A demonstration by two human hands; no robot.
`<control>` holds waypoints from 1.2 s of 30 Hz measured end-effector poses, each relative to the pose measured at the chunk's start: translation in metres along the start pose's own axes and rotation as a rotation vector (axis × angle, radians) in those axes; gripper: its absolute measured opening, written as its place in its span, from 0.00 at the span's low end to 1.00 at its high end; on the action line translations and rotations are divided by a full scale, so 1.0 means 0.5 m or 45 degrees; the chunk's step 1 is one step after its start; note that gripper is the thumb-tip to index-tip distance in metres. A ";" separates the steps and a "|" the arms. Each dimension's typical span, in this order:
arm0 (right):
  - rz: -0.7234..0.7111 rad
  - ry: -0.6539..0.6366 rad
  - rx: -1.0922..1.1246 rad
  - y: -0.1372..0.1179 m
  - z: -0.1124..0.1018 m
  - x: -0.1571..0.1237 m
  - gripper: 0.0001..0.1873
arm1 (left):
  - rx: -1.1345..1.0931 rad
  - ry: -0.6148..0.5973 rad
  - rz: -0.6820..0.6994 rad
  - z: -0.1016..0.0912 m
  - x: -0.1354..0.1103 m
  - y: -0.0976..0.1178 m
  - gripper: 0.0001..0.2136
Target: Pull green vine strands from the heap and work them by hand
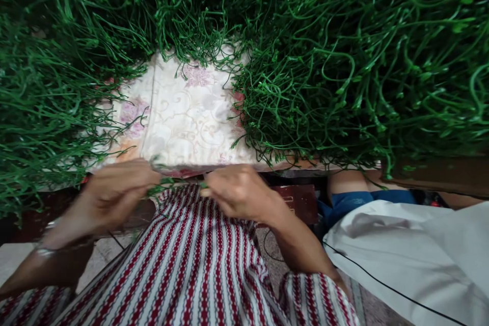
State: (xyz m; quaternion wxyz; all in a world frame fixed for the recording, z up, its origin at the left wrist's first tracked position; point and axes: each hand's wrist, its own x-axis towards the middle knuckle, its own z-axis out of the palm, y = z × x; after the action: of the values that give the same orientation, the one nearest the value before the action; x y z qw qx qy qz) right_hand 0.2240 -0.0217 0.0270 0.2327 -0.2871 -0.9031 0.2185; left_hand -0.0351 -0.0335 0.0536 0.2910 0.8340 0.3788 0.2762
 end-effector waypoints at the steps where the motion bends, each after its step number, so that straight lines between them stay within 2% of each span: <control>1: 0.064 0.054 0.001 0.001 -0.014 -0.011 0.13 | -0.024 0.102 -0.035 -0.013 -0.004 -0.001 0.09; 3: 0.185 0.161 0.022 0.000 -0.029 -0.018 0.10 | -0.064 0.273 -0.209 -0.023 -0.002 -0.002 0.08; 6: 0.202 0.301 0.203 -0.010 -0.008 0.015 0.07 | -0.209 0.331 -0.397 -0.001 0.026 0.002 0.05; 7: 0.192 0.355 0.279 -0.016 0.007 0.034 0.08 | -0.303 0.349 -0.437 0.012 0.038 0.003 0.04; 10: 0.210 0.434 0.430 -0.030 0.059 0.083 0.21 | -0.602 0.420 -0.500 0.045 0.065 0.003 0.03; 12: 0.239 0.429 0.491 -0.034 0.082 0.100 0.21 | -0.720 0.479 -0.528 0.058 0.071 -0.002 0.03; 15: 0.318 0.354 0.509 -0.037 0.093 0.104 0.08 | -0.754 0.590 -0.567 0.068 0.070 -0.010 0.02; 19: 0.338 0.231 0.440 -0.044 0.085 0.098 0.14 | -0.637 0.658 -0.535 0.077 0.062 -0.014 0.03; 22: 0.295 0.171 0.471 -0.055 0.067 0.081 0.15 | -0.552 0.566 -0.506 0.068 0.051 -0.019 0.03; 23: 0.264 0.128 0.498 -0.059 0.058 0.071 0.15 | -0.521 0.584 -0.516 0.060 0.047 -0.022 0.03; 24: 0.228 0.083 0.529 -0.062 0.048 0.059 0.15 | -0.499 0.665 -0.523 0.050 0.044 -0.025 0.04; 27: 0.206 0.073 0.581 -0.059 0.020 0.030 0.14 | -0.504 1.102 -0.457 0.021 0.046 -0.030 0.06; 28: 0.245 0.153 0.552 -0.054 0.014 0.028 0.13 | -0.528 1.100 -0.412 0.017 0.051 -0.029 0.05; 30: 0.289 0.347 0.446 -0.039 0.014 0.040 0.10 | -0.674 0.754 -0.414 0.021 0.065 -0.023 0.02; 32: 0.272 0.467 0.431 -0.025 0.026 0.065 0.09 | -0.867 0.597 -0.486 0.035 0.080 -0.017 0.02; 36: 0.349 0.441 0.714 -0.016 0.070 0.106 0.09 | -0.958 0.655 -0.561 0.067 0.090 -0.017 0.02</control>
State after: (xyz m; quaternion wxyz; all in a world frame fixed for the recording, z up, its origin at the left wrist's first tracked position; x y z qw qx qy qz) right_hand 0.1631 -0.0040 0.0191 0.4208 -0.3632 -0.7083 0.4351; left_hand 0.0088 -0.0026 0.0361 0.5199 0.4767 0.4794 0.5222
